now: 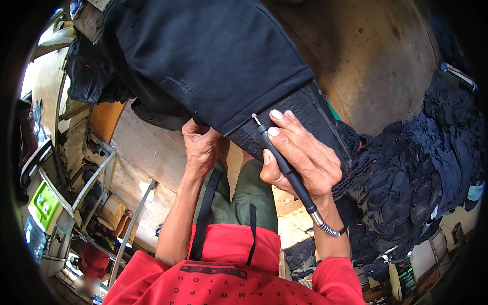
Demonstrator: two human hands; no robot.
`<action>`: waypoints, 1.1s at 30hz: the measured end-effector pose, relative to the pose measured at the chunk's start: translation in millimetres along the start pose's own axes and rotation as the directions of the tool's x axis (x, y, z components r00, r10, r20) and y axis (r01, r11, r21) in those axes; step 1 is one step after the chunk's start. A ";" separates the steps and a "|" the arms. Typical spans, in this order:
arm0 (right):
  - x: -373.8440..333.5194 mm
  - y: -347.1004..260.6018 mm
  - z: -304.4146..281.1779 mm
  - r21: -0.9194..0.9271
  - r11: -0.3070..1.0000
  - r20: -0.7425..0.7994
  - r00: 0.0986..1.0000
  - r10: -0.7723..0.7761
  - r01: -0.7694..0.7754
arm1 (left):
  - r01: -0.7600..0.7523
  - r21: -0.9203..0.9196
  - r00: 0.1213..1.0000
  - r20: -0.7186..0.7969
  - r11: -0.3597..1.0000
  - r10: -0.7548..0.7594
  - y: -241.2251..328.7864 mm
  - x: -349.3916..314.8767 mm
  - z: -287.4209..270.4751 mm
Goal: The person uses a rotary tool to distress black pants by grinding along seams and fabric surfaces. They repeatedly reposition the pants to access different areas, including the hem and pockets, and continue the process throughout the clip.
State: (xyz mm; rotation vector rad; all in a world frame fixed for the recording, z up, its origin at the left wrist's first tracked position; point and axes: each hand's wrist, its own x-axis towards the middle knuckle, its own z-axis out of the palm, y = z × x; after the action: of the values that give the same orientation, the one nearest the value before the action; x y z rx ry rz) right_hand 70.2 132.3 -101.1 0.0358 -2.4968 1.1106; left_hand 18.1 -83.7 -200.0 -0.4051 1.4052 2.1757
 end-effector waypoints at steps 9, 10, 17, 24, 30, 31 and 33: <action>-0.5 1.4 -0.6 -0.031 0.999 -0.034 0.999 0.020 -0.021 | -0.007 -0.030 1.000 0.006 1.000 0.007 1.8 -0.4 1.6; -0.1 1.8 0.1 -0.034 0.999 -0.050 0.999 0.019 -0.021 | -0.009 -0.030 1.000 0.009 1.000 0.009 2.1 -0.5 1.9; 1.7 -0.9 -3.6 0.010 0.999 0.007 0.999 0.043 -0.043 | -0.002 -0.049 1.000 0.005 0.999 0.003 3.2 -1.1 4.1; -1.1 1.5 -1.1 -0.017 0.999 -0.042 0.998 0.049 -0.050 | -0.006 -0.068 1.000 0.000 0.998 0.006 2.9 -0.8 4.1; -0.7 5.0 -0.9 -0.062 0.996 -0.110 0.993 0.052 -0.059 | 0.008 -0.067 1.000 0.001 0.998 -0.008 4.8 -1.2 4.5; -0.5 5.3 -1.4 -0.065 0.996 -0.112 0.992 0.056 -0.063 | 0.007 -0.055 1.000 -0.003 0.998 -0.007 4.6 -0.6 4.9; -0.4 5.7 -1.4 -0.072 0.995 -0.121 0.991 0.063 -0.072 | -0.011 -0.070 1.000 -0.005 0.998 0.010 4.6 0.1 5.5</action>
State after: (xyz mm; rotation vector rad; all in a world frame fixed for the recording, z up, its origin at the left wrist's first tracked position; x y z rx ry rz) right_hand 70.0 137.2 -104.4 -0.1339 -2.4469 1.0123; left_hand 15.6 -80.2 -194.3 -0.4288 1.3396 2.2384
